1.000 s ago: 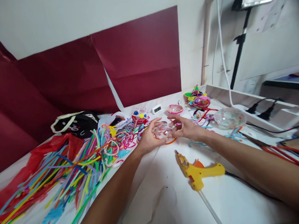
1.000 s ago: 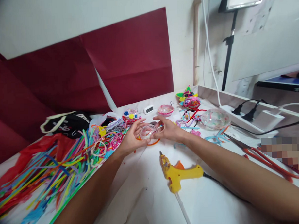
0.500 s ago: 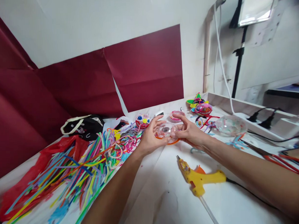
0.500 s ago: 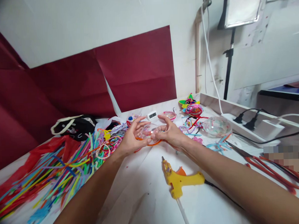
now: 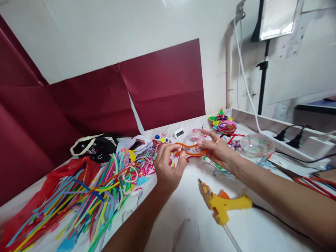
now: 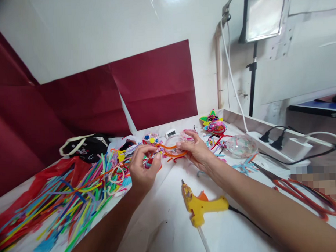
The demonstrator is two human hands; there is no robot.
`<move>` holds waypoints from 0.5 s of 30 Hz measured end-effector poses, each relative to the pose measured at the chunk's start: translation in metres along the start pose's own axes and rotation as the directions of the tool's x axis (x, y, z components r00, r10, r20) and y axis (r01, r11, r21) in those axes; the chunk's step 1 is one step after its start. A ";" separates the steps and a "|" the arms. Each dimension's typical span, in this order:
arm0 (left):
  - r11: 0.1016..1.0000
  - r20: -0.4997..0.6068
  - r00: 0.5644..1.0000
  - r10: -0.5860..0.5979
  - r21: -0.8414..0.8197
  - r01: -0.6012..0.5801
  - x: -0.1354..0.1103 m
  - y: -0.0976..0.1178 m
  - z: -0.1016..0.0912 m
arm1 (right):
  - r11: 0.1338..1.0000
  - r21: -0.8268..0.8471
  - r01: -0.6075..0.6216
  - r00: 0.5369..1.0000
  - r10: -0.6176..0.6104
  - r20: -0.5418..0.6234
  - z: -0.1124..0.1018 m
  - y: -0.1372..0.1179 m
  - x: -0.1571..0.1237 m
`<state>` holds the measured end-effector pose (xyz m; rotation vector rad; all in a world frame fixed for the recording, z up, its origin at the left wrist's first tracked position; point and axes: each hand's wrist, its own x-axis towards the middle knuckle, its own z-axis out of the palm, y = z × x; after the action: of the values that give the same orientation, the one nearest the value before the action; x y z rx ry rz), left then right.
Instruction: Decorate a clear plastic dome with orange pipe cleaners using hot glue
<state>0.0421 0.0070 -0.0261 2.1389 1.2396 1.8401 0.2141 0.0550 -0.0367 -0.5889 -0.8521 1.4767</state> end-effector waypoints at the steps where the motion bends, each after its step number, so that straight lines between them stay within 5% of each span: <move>1: 0.995 0.062 0.994 -0.089 -0.047 0.092 -0.005 0.000 0.002 | 1.000 0.019 0.000 1.000 0.000 -0.010 0.000 -0.001 0.001; 2: 0.971 0.159 0.968 -0.195 -0.109 0.214 -0.010 -0.001 0.006 | 0.999 0.035 0.001 1.000 0.000 -0.018 0.000 -0.001 0.001; 4: 0.854 0.387 0.846 -0.366 -0.222 0.471 -0.017 -0.004 0.015 | 0.998 0.061 0.006 1.000 -0.004 -0.029 0.002 -0.001 0.000; 6: 0.681 0.502 0.723 -0.475 -0.311 0.663 -0.020 -0.007 0.025 | 0.996 0.083 0.014 0.999 -0.012 -0.031 0.004 0.000 -0.001; 7: 0.603 0.522 0.695 -0.495 -0.369 0.707 -0.021 -0.008 0.030 | 0.995 0.093 0.017 1.000 -0.015 -0.027 0.005 0.000 -0.002; 11: 0.356 0.504 0.710 -0.492 -0.628 0.692 -0.016 -0.002 0.042 | 0.995 0.100 0.006 1.000 -0.005 -0.010 0.008 0.005 -0.004; 15: 0.291 0.432 0.727 -0.533 -0.713 0.638 -0.011 0.003 0.049 | 0.994 0.113 0.003 1.000 -0.004 0.009 0.008 0.011 -0.004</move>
<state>0.0862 0.0198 -0.0472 0.9969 0.6830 1.4385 0.2015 0.0503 -0.0407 -0.4963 -0.7703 1.5151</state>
